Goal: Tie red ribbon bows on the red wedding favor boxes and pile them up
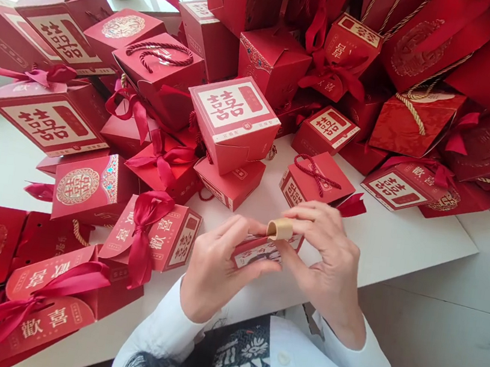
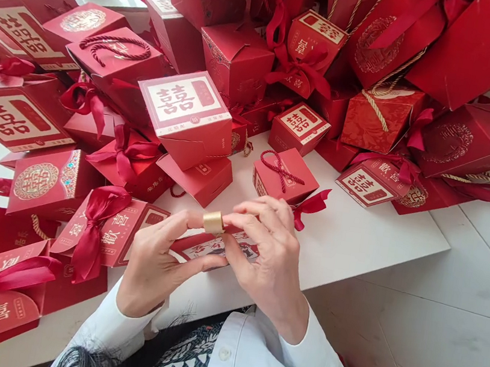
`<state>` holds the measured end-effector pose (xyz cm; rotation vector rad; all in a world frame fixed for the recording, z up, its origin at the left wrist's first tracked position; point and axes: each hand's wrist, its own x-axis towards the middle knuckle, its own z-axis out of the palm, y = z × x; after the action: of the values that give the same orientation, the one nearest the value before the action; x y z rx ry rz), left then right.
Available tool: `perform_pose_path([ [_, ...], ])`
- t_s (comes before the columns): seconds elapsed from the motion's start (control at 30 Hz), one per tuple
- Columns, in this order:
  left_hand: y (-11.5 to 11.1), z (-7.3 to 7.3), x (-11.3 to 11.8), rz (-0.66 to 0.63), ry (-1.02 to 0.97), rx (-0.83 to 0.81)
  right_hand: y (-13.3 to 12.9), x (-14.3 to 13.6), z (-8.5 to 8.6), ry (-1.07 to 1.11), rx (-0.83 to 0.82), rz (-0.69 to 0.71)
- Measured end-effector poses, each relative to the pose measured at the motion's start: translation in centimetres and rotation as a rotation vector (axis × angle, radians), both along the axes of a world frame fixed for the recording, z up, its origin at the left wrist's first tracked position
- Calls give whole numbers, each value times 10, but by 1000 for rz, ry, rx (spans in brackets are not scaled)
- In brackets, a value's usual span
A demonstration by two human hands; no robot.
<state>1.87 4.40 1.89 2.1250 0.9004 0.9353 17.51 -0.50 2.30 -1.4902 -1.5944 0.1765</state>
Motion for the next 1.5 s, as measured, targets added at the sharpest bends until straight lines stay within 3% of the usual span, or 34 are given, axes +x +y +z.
perform_pose_path([
  [0.17, 0, 0, 0, 12, 35, 166, 5, 9, 4, 94, -93, 137],
  [0.5, -6, 5, 3, 10, 26, 51, 6, 20, 0, 143, -167, 224],
  [0.7, -9, 7, 4, 47, 71, 73, 6, 18, 0, 146, -176, 212],
  [1.5, -3, 11, -4, -40, 52, 40, 5, 24, -6, 79, -170, 293],
])
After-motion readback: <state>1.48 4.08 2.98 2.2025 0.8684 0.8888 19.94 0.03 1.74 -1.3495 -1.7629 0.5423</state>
